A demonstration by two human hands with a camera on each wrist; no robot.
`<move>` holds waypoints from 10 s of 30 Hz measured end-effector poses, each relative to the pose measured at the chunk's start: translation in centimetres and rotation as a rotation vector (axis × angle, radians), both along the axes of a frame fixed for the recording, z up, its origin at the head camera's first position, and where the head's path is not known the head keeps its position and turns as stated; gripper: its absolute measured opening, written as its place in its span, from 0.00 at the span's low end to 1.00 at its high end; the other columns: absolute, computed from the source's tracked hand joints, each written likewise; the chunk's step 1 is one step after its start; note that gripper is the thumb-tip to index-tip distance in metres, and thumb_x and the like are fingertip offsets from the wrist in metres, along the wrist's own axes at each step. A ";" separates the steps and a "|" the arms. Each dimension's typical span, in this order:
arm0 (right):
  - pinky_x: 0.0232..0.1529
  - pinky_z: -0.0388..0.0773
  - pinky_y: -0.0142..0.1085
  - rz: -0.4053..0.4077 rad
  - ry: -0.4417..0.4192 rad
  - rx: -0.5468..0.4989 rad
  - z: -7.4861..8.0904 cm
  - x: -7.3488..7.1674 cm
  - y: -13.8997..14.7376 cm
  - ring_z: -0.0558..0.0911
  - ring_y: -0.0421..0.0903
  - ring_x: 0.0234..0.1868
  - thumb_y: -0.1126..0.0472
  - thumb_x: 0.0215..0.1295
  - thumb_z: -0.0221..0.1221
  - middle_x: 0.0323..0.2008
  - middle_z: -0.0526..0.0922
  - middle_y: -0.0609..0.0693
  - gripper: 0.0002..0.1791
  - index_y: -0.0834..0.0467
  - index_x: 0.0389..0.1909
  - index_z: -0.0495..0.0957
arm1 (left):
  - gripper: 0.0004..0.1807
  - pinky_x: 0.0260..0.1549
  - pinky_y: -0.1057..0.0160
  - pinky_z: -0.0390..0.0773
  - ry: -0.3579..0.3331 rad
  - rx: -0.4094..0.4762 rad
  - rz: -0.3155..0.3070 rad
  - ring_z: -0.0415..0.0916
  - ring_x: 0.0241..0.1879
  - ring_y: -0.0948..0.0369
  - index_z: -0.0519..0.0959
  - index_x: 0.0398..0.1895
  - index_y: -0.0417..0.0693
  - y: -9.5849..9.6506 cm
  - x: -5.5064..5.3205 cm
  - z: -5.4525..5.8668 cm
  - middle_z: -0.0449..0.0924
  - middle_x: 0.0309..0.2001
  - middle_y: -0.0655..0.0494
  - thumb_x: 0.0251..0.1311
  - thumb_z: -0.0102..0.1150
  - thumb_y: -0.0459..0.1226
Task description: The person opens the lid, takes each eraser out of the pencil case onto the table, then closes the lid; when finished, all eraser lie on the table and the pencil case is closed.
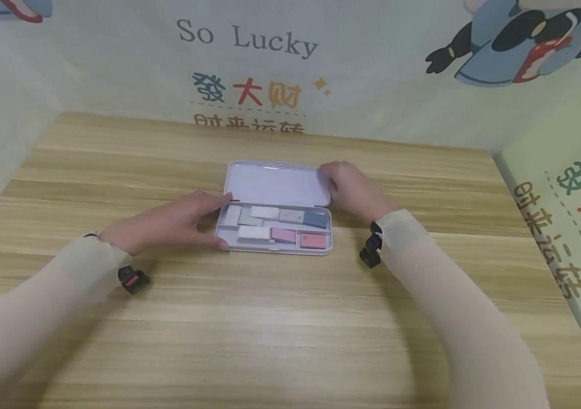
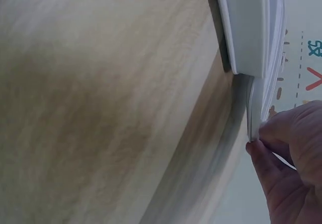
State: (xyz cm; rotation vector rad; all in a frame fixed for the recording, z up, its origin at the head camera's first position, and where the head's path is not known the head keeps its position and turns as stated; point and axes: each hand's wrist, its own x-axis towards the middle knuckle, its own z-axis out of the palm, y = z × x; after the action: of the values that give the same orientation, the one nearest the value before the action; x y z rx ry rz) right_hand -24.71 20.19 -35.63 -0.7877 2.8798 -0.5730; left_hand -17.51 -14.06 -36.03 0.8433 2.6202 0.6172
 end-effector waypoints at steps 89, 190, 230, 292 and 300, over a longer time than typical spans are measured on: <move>0.39 0.85 0.31 0.358 0.184 -0.056 0.3 9.2 -4.1 0.80 0.40 0.37 0.60 0.78 0.58 0.50 0.83 0.49 0.17 0.57 0.64 0.75 | 0.56 0.79 0.43 0.65 0.012 -0.064 -0.010 0.66 0.77 0.41 0.60 0.79 0.32 0.3 0.1 0.6 0.67 0.77 0.35 0.57 0.76 0.54; 0.58 0.81 0.59 -0.186 -0.218 0.038 0.7 -0.7 7.3 0.81 0.65 0.53 0.57 0.71 0.66 0.53 0.81 0.73 0.29 0.76 0.61 0.74 | 0.56 0.78 0.48 0.68 -0.018 -0.053 0.036 0.70 0.75 0.48 0.61 0.81 0.39 0.2 0.5 0.9 0.69 0.77 0.42 0.56 0.78 0.54; 0.54 0.85 0.45 0.416 -0.045 -0.039 2.1 6.3 -5.0 0.83 0.48 0.49 0.64 0.72 0.63 0.51 0.86 0.55 0.14 0.61 0.56 0.82 | 0.56 0.79 0.47 0.67 -0.006 -0.052 0.043 0.68 0.76 0.47 0.61 0.81 0.39 0.0 0.7 0.8 0.69 0.77 0.42 0.57 0.76 0.57; 0.47 0.80 0.38 0.499 -0.152 0.018 1.9 7.0 -7.7 0.77 0.45 0.43 0.71 0.69 0.60 0.43 0.81 0.51 0.27 0.57 0.68 0.73 | 0.54 0.77 0.45 0.69 0.016 -0.093 0.011 0.69 0.74 0.44 0.57 0.81 0.36 0.1 0.9 0.9 0.70 0.76 0.38 0.62 0.72 0.55; 0.45 0.84 0.37 0.402 -0.207 -0.055 1.8 7.1 -6.9 0.81 0.44 0.39 0.69 0.66 0.65 0.43 0.87 0.52 0.29 0.59 0.67 0.69 | 0.54 0.78 0.45 0.67 0.018 -0.079 0.020 0.67 0.76 0.45 0.59 0.81 0.37 0.1 0.9 0.8 0.69 0.76 0.39 0.61 0.73 0.56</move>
State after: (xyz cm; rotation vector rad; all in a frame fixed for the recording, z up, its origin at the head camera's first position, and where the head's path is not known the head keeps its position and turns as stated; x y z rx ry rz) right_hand -17.58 13.25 -33.78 -1.1970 2.4333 -0.6388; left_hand -16.62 -13.98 -35.22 0.8041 2.6534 0.5091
